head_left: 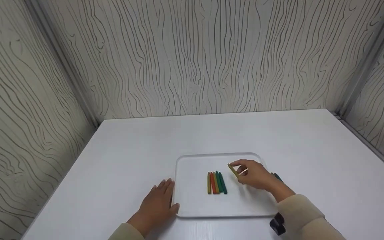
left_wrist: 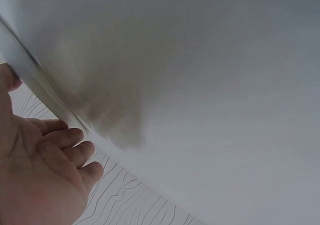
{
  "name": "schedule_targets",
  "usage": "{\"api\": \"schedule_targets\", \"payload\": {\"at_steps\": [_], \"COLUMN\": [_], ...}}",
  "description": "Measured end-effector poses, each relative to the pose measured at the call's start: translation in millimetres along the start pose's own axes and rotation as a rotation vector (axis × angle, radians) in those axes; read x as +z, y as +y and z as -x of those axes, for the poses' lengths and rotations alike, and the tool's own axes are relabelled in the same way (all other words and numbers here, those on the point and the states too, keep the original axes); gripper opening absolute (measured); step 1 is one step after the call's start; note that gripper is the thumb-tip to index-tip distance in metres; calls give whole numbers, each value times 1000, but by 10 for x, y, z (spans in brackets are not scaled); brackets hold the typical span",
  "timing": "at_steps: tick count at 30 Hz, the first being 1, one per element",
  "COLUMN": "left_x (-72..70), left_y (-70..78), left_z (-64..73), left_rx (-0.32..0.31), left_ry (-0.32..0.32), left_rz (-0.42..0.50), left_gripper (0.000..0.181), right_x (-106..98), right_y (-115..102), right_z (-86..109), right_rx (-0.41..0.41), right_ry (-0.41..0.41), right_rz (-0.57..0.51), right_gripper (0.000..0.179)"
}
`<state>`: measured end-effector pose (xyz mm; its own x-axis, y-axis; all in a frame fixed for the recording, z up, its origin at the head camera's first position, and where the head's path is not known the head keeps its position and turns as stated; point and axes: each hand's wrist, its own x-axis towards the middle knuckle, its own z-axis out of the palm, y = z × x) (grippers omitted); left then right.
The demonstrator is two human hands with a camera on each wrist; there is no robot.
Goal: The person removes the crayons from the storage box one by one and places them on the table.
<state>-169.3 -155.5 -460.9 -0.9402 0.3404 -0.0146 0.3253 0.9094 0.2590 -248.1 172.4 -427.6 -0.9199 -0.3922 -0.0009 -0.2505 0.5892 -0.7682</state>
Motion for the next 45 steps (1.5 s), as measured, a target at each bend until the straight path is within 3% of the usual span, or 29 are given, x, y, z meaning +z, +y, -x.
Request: {"api": "schedule_targets", "payload": {"at_steps": [24, 34, 45], "left_x": [-5, 18, -7], "left_y": [2, 10, 12], "left_z": [4, 1, 4], "left_rx": [21, -21, -9], "left_ry": [24, -16, -10], "left_rz": [12, -21, -5], "left_gripper": [72, 72, 72], "right_x": [-522, -615, -686], "right_y": [345, 529, 683], "right_z": [311, 409, 500], "right_rx": [117, 158, 216], "right_ry": [89, 120, 133], "right_rz": [12, 65, 83], "right_gripper": [50, 49, 52]}}
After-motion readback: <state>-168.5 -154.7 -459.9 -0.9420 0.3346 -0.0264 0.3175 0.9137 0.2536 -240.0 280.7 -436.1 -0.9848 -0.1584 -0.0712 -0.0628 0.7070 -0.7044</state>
